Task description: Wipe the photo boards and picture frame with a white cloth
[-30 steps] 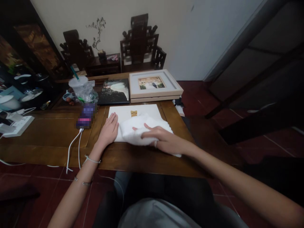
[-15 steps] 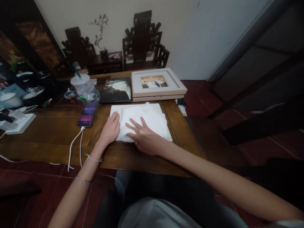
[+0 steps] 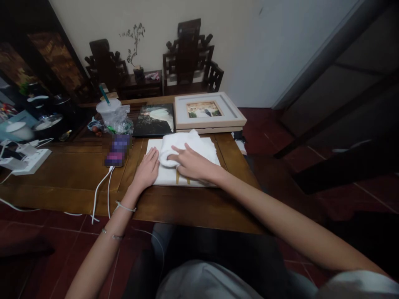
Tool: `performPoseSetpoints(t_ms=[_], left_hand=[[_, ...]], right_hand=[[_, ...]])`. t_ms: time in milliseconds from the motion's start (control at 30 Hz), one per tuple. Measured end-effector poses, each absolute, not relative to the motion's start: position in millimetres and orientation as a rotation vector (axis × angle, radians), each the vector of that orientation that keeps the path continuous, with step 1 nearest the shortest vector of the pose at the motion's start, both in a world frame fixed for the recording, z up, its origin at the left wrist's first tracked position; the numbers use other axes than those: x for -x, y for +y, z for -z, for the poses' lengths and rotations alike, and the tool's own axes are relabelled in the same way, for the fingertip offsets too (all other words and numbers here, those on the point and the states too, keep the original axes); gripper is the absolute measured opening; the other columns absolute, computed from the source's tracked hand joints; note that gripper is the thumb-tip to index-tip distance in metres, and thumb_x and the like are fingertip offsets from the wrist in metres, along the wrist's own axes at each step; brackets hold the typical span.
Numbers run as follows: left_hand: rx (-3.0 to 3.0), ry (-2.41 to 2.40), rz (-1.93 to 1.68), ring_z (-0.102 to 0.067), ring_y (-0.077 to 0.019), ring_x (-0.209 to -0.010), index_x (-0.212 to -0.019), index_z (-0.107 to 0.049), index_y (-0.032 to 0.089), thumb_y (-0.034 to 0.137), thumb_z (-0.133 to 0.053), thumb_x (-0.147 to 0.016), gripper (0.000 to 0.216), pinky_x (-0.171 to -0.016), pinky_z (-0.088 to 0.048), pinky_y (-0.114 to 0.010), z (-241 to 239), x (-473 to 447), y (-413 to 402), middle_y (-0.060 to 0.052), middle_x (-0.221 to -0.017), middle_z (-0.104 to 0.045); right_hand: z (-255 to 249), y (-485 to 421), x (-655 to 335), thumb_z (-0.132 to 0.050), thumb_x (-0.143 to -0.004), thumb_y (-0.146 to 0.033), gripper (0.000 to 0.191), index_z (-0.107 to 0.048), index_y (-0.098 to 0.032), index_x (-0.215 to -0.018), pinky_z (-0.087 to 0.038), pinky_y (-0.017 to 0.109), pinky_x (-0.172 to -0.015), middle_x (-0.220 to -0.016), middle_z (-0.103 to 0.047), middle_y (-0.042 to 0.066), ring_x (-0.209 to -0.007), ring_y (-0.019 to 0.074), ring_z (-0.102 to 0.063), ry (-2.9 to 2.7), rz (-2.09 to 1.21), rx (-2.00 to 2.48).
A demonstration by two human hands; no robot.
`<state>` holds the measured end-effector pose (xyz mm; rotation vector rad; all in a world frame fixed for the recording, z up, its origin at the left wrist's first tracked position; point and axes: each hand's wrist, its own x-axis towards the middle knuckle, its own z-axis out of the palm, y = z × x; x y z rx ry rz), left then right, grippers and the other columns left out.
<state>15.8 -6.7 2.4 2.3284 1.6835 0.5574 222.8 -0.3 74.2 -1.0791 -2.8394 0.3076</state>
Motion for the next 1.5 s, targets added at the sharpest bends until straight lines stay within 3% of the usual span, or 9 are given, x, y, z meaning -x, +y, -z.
performPoseSetpoints(t_ms=[267, 467, 633, 833, 967, 1167, 1333, 1400, 1500], left_hand=[[-2.337, 1.709, -0.514, -0.025, -0.0251, -0.150, -0.147, -0.038, 0.002, 0.023, -0.028, -0.098, 0.054, -0.123, -0.022, -0.046, -4.8, -18.2, -8.2, -0.019, -0.159, -0.031], [-2.338, 1.722, -0.497, -0.024, -0.0247, -0.151, -0.147, -0.039, 0.003, 0.023, -0.027, -0.098, 0.054, -0.123, -0.022, -0.047, -4.6, -19.3, -8.2, -0.019, -0.159, -0.032], [-2.345, 1.703, -0.535, -0.025, -0.0252, -0.150, -0.147, -0.040, 0.005, 0.023, -0.028, -0.098, 0.053, -0.123, -0.023, -0.048, -1.1, -16.9, -7.2, -0.018, -0.159, -0.032], [-2.249, 1.666, -0.677, -0.028, -0.0237, -0.149, -0.145, -0.044, 0.011, 0.030, -0.029, -0.100, 0.052, -0.123, -0.022, -0.048, 1.1, -16.5, -6.4, -0.015, -0.158, -0.037], [-2.098, 1.625, -0.907, -0.032, -0.0225, -0.148, -0.147, -0.041, 0.008, 0.039, -0.027, -0.101, 0.057, -0.123, -0.022, -0.045, -2.3, -17.4, -8.7, -0.016, -0.156, -0.039], [-1.997, 1.502, -1.229, -0.036, -0.0228, -0.146, -0.148, -0.043, 0.012, 0.052, -0.020, -0.102, 0.065, -0.123, -0.024, -0.044, -12.4, -16.8, -13.9, -0.014, -0.155, -0.042], [-1.980, 1.546, -1.175, -0.034, -0.0233, -0.147, -0.147, -0.042, 0.004, 0.051, -0.013, -0.102, 0.071, -0.123, -0.023, -0.043, -15.8, -18.7, -17.5, -0.018, -0.155, -0.040], [-2.012, 1.566, -1.098, -0.033, -0.0229, -0.148, -0.147, -0.043, 0.006, 0.051, -0.016, -0.102, 0.069, -0.124, -0.022, -0.042, -13.6, -19.6, -17.4, -0.017, -0.156, -0.040], [-2.067, 1.591, -0.947, -0.031, -0.0226, -0.148, -0.147, -0.043, 0.009, 0.050, -0.020, -0.101, 0.066, -0.124, -0.022, -0.042, -9.3, -20.4, -16.0, -0.015, -0.156, -0.039]], right_hand=[[-47.3, -22.7, -218.2, -0.046, -0.082, -0.005, 0.050, -0.058, -0.006, -0.131, -0.019, 0.070, -0.113, -0.152, -0.040, 0.026, -0.145, 0.0420, -0.028, -2.920, 0.035, 1.010], [-67.1, -73.2, -243.6, -0.052, -0.078, -0.009, 0.041, -0.066, -0.008, -0.117, -0.024, 0.065, -0.115, -0.142, -0.053, 0.026, -0.142, 0.0388, -0.035, -3.012, -0.246, 0.672], [-83.6, -61.8, -254.9, -0.047, -0.074, -0.002, 0.042, -0.068, -0.016, -0.107, -0.033, 0.052, -0.114, -0.124, -0.068, 0.016, -0.121, 0.0274, -0.060, -2.891, -0.565, 0.728], [-60.7, -5.9, -230.4, -0.045, -0.079, -0.001, 0.053, -0.056, -0.008, -0.130, -0.022, 0.056, -0.118, -0.141, -0.055, 0.023, -0.146, 0.0303, -0.032, -2.811, -0.270, 1.035], [-50.6, 10.0, -200.7, -0.043, -0.085, -0.006, 0.052, -0.054, -0.006, -0.136, -0.020, 0.067, -0.114, -0.154, -0.039, 0.024, -0.146, 0.0409, -0.025, -2.782, -0.022, 1.185], [-49.9, -15.9, -189.7, -0.047, -0.088, -0.011, 0.044, -0.062, -0.008, -0.129, -0.017, 0.071, -0.112, -0.156, -0.036, 0.024, -0.146, 0.0441, -0.024, -2.974, 0.092, 0.805], [-64.1, -36.8, -217.4, -0.053, -0.077, -0.007, 0.039, -0.068, -0.012, -0.113, -0.026, 0.060, -0.113, -0.140, -0.056, 0.021, -0.137, 0.0343, -0.043, -3.015, -0.103, 0.499], [-71.9, -34.0, -227.5, -0.051, -0.074, -0.004, 0.039, -0.069, -0.014, -0.108, -0.035, 0.052, -0.109, -0.120, -0.068, 0.018, -0.114, 0.0281, -0.061, -3.006, -0.234, 0.586], [-79.1, -16.8, -234.9, -0.046, -0.075, -0.004, 0.041, -0.067, -0.016, -0.108, -0.046, 0.042, -0.091, -0.090, -0.072, 0.012, -0.084, 0.0246, -0.066, -2.896, -0.376, 0.907]])
